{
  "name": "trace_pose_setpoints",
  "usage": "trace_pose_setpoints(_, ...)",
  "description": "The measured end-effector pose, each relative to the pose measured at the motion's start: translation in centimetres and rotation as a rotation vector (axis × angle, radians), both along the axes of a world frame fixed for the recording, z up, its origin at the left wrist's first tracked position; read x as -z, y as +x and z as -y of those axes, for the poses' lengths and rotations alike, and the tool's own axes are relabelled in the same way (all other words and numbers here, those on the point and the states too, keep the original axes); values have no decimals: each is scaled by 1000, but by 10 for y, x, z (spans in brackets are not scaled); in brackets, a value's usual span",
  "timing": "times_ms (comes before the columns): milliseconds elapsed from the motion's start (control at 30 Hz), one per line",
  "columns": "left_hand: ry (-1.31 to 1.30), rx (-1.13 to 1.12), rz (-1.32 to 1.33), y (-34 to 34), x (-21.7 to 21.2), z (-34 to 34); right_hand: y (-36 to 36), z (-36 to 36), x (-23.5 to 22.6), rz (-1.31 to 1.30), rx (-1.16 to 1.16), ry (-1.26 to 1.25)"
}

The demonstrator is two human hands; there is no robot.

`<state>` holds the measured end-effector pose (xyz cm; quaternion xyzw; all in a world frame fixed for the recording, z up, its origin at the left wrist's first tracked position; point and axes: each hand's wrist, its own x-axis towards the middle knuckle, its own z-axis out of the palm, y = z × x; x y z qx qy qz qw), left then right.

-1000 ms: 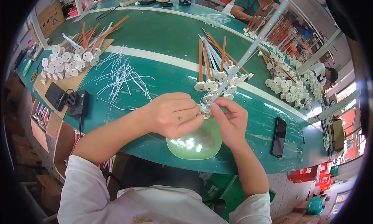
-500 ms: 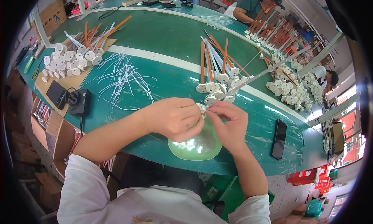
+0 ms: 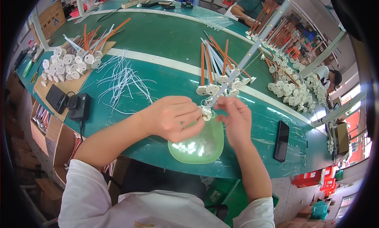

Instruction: Assembling LED light strips by attaching circular bases and small components, followed by testing functionality.

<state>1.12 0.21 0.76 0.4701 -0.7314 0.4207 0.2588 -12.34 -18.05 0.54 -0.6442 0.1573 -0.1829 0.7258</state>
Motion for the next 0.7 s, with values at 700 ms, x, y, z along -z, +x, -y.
trace_pose_setpoints(700,24,214,81,-8,1,-2,-3,12,-9,5,-471,17)
